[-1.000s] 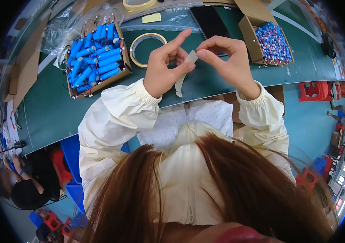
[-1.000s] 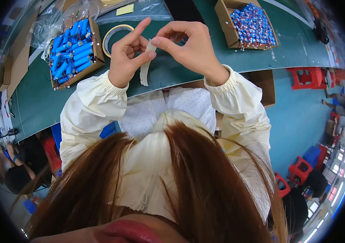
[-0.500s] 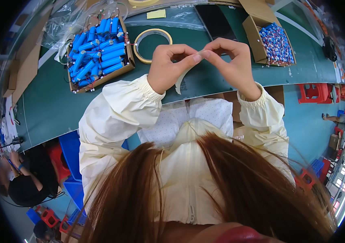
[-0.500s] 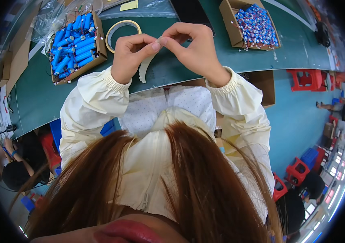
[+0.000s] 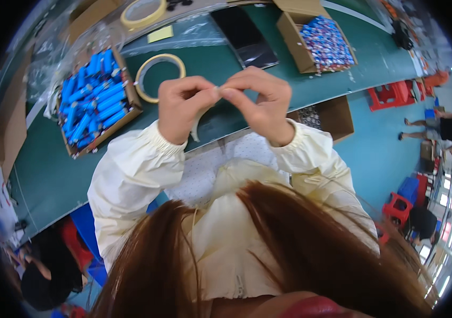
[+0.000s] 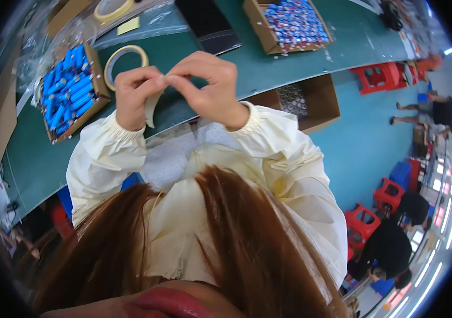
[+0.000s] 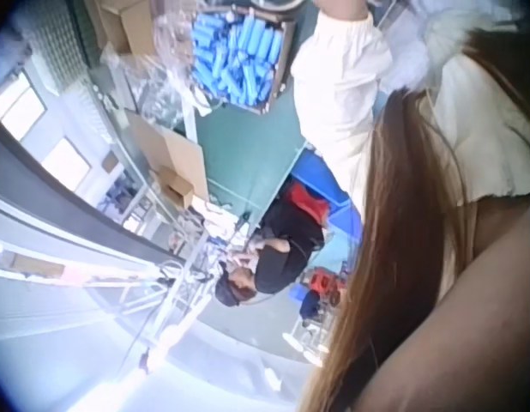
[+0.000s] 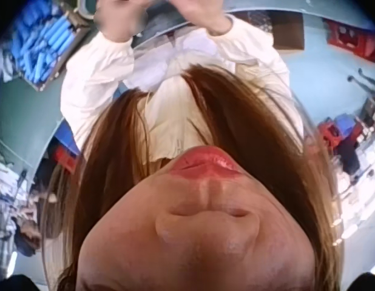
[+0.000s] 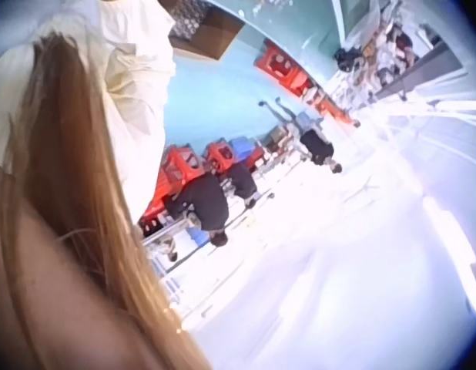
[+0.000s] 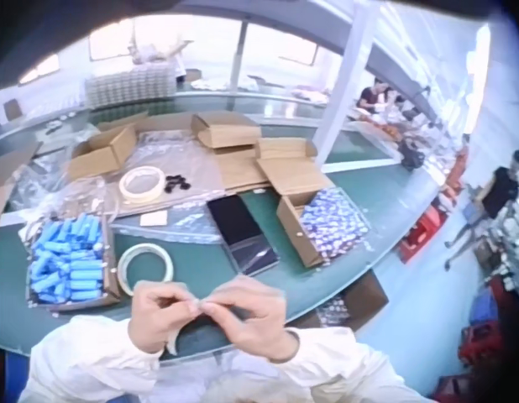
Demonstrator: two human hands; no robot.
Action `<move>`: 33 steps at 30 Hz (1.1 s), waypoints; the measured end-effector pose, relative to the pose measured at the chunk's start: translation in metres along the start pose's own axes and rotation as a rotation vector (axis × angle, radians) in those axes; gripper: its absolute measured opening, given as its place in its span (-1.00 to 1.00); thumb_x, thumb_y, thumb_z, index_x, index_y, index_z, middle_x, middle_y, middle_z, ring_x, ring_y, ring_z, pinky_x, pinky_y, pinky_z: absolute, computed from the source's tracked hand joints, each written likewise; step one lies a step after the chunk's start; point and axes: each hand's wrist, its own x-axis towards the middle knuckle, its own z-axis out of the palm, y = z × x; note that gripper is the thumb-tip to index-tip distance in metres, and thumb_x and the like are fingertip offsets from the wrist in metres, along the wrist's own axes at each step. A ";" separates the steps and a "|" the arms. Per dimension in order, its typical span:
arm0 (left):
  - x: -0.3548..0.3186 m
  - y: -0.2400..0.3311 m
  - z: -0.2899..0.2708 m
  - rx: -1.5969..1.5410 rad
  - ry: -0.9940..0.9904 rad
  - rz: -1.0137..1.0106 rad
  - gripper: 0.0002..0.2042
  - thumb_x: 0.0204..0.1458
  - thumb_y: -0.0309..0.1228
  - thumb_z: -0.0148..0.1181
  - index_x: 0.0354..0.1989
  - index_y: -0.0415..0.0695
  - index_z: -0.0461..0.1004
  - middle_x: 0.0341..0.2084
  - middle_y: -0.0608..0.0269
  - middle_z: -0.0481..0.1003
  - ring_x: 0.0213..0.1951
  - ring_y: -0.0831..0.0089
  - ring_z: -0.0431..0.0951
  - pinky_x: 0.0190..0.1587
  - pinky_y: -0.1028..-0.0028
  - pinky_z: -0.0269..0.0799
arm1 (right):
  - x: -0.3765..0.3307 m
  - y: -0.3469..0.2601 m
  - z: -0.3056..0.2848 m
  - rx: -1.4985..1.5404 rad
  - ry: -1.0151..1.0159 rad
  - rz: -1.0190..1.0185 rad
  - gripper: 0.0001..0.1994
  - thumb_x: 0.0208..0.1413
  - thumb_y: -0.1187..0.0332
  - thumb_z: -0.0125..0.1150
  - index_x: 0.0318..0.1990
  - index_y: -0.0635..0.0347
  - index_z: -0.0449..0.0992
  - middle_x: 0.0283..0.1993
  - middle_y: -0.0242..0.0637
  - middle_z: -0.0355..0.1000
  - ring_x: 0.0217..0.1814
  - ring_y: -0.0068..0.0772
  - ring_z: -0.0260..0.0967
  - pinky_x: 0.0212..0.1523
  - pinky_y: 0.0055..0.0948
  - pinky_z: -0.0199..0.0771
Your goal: Apply small strips of adhesive tape to the ends of cylindrical batteries.
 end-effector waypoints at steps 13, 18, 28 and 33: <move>0.001 -0.011 0.000 -0.101 -0.079 -0.003 -0.90 -0.12 -0.52 0.15 -0.46 -0.31 0.48 -0.59 0.30 0.44 -0.51 0.63 0.36 -0.41 0.65 0.25 | 0.045 0.026 -0.097 -0.268 0.368 -0.019 -0.74 -0.10 0.59 0.16 -0.17 0.39 0.42 -0.33 -0.26 0.44 -0.35 -0.61 0.33 -0.27 -0.66 0.35; 0.004 -0.010 0.000 -0.141 -0.127 0.056 -0.85 -0.14 -0.55 0.15 -0.35 -0.29 0.49 -0.39 0.25 0.43 -0.39 0.58 0.37 -0.32 0.64 0.26 | 0.086 0.063 -0.167 -0.773 0.293 0.112 -0.53 -0.22 0.53 0.26 -0.03 0.22 0.38 -0.27 -0.22 0.46 -0.38 -0.57 0.40 -0.30 -0.57 0.41; 0.007 -0.008 -0.001 -0.105 -0.049 0.139 -0.50 -0.18 -0.52 0.16 0.06 -0.21 0.29 -0.30 0.30 0.33 -0.30 0.58 0.28 -0.25 0.65 0.22 | 0.124 0.103 -0.190 -1.081 0.149 0.040 -0.65 -0.26 0.45 0.23 -0.18 0.19 0.49 -0.53 -0.20 0.48 -0.50 -0.41 0.46 -0.39 -0.52 0.42; 0.006 -0.008 -0.002 -0.175 -0.137 0.076 -0.36 -0.09 -0.52 0.08 0.22 -0.16 -0.01 -0.38 0.26 0.37 -0.34 0.56 0.35 -0.24 0.62 0.28 | 0.138 0.067 -0.187 -0.929 0.299 -0.118 -0.70 -0.14 0.48 0.24 -0.15 0.22 0.48 -0.46 -0.27 0.51 -0.42 -0.59 0.46 -0.39 -0.64 0.43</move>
